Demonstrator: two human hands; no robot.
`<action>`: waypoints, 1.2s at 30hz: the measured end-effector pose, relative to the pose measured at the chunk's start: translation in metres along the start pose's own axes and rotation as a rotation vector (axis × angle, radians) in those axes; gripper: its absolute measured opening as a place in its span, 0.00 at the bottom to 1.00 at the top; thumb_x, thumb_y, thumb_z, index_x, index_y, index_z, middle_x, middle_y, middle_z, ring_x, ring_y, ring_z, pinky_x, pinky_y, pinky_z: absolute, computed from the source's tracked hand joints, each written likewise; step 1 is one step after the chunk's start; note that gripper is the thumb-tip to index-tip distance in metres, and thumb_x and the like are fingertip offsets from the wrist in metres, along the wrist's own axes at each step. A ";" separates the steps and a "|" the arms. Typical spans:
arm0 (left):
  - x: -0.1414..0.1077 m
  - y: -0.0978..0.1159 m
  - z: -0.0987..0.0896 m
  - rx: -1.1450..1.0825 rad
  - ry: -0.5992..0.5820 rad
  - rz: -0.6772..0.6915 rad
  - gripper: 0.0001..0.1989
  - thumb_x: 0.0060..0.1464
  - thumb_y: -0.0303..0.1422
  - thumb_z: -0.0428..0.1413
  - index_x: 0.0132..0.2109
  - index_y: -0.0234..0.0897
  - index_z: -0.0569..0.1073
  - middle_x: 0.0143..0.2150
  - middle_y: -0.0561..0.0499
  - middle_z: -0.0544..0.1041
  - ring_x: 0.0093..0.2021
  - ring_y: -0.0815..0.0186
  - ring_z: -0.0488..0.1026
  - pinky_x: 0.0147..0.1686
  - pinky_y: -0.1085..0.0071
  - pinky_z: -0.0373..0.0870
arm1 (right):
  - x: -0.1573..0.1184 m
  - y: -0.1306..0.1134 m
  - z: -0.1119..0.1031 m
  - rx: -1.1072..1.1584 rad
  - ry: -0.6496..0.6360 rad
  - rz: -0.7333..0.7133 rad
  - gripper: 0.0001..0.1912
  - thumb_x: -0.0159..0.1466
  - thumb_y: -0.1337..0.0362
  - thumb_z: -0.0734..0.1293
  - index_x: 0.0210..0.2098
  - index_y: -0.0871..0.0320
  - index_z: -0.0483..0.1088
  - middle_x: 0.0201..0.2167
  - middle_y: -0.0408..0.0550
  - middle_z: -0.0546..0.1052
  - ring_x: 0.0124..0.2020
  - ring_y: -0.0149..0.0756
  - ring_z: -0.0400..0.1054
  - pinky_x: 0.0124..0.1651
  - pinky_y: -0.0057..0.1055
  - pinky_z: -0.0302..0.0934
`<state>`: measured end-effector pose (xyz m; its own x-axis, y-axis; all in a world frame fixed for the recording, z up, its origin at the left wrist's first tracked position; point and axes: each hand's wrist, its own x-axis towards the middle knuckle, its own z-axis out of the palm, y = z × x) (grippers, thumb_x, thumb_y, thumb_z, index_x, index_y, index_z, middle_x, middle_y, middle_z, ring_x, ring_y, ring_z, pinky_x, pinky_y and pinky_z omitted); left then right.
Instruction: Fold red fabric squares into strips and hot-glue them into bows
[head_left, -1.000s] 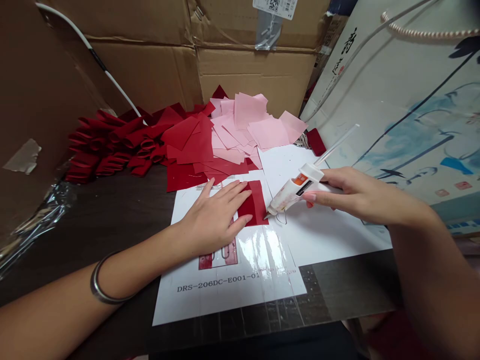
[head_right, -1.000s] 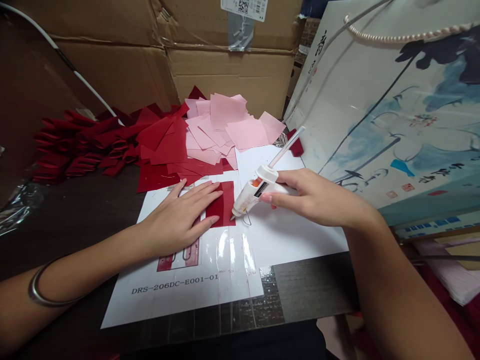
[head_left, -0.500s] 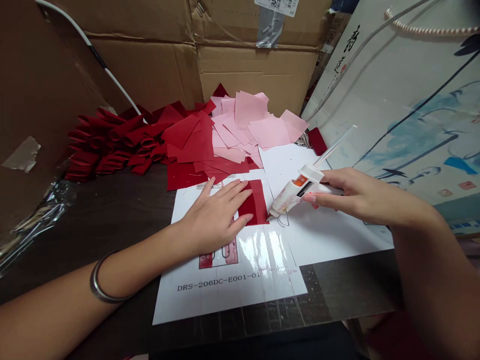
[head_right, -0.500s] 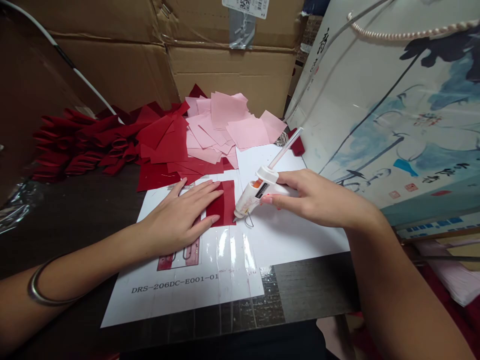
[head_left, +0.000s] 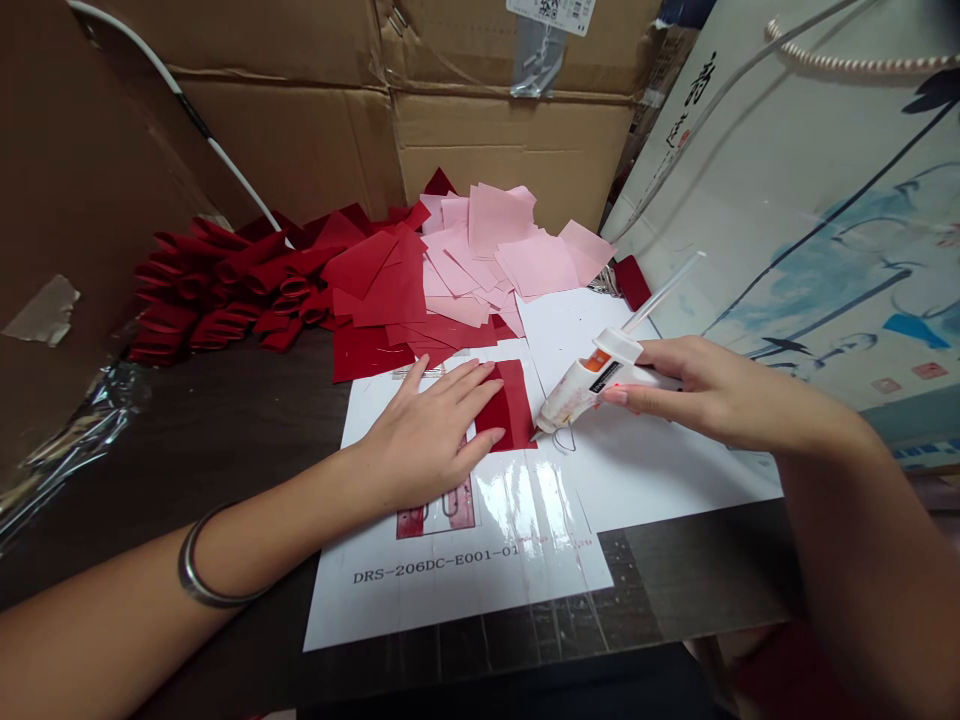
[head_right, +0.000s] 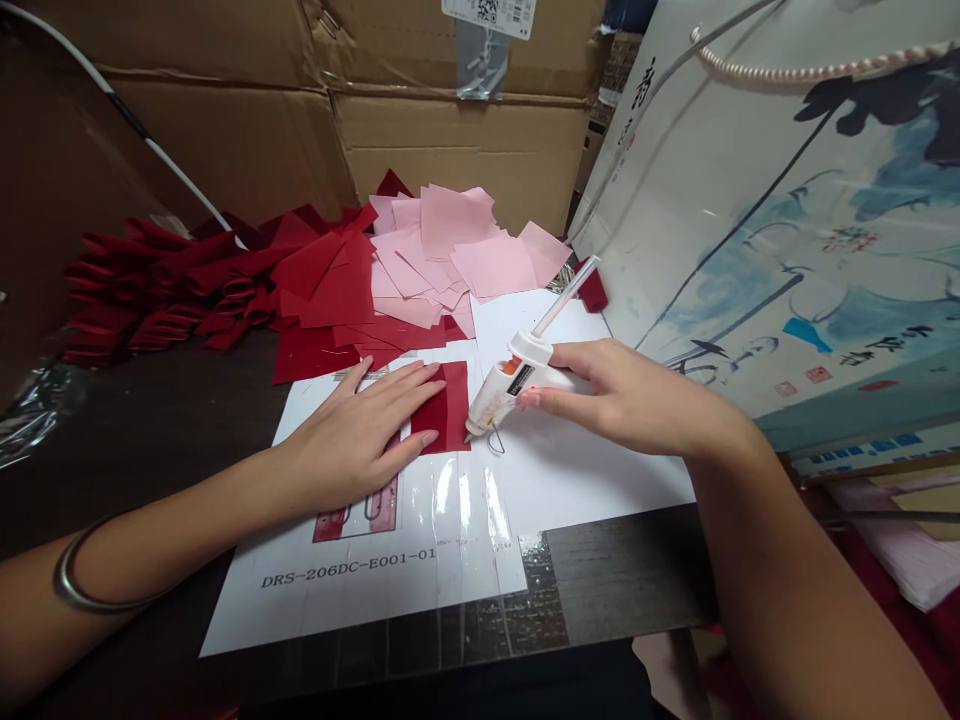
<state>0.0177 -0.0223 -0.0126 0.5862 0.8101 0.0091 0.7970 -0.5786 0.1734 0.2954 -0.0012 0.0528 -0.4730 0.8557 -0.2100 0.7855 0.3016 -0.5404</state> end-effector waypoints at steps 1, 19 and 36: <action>0.000 0.000 0.000 0.000 0.001 0.001 0.27 0.65 0.44 0.42 0.66 0.37 0.59 0.70 0.45 0.56 0.70 0.54 0.50 0.67 0.42 0.41 | 0.000 0.000 0.000 -0.003 0.002 -0.001 0.21 0.63 0.43 0.61 0.36 0.55 0.71 0.31 0.45 0.74 0.31 0.37 0.65 0.33 0.34 0.57; -0.001 -0.001 0.001 -0.040 0.012 0.010 0.27 0.65 0.43 0.42 0.66 0.36 0.59 0.69 0.44 0.57 0.70 0.52 0.52 0.67 0.42 0.39 | 0.002 0.001 0.004 -0.126 0.131 -0.022 0.22 0.64 0.43 0.61 0.29 0.55 0.66 0.25 0.43 0.68 0.25 0.33 0.60 0.27 0.32 0.51; 0.000 -0.002 0.002 -0.030 0.017 0.010 0.28 0.65 0.44 0.41 0.67 0.36 0.58 0.69 0.44 0.57 0.70 0.54 0.52 0.67 0.42 0.40 | 0.006 -0.001 0.004 -0.131 0.304 -0.071 0.20 0.66 0.45 0.59 0.36 0.54 0.73 0.20 0.43 0.65 0.22 0.33 0.58 0.26 0.33 0.50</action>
<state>0.0165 -0.0216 -0.0154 0.5913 0.8060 0.0274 0.7862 -0.5837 0.2027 0.2901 0.0023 0.0491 -0.4029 0.9111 0.0873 0.8092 0.3992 -0.4311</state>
